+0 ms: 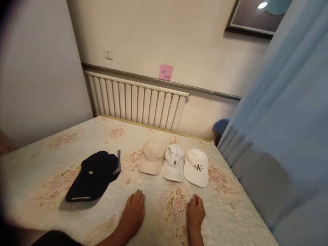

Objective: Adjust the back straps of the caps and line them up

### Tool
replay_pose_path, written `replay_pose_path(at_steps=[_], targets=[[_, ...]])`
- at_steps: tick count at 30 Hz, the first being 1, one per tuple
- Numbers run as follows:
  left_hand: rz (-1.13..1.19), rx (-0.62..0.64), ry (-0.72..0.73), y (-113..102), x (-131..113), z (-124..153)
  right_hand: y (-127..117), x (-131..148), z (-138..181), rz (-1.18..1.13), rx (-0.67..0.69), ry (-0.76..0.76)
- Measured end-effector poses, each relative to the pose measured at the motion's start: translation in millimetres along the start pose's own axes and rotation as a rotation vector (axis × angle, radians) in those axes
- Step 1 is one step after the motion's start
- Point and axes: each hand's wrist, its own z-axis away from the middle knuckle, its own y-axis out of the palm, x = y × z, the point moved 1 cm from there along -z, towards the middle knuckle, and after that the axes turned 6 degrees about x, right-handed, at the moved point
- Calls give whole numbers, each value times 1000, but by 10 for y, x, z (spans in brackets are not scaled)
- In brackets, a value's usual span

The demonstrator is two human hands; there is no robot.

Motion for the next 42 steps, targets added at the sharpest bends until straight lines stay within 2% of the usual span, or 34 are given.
replay_pose_path(at_steps=[7, 13, 19, 25, 29, 36, 42], targets=[[99, 53, -15, 33, 20, 59, 111, 67, 633, 51, 112, -53], [160, 94, -7, 8, 50, 159, 239, 83, 1031, 92, 216, -211], [244, 160, 91, -108, 232, 459, 299, 29, 1092, 208, 270, -309], [475, 173, 50, -238, 595, 661, 299, 24, 1086, 276, 279, -331], [768, 149, -79, -404, 844, 676, 281, 88, 1136, 383, 316, -344], [1426, 3, -615, -668, 1275, 756, 266, 154, 1190, 456, 326, -373], [1684, -335, -843, -861, 1581, 857, 277, 150, 1193, 460, 309, -382]])
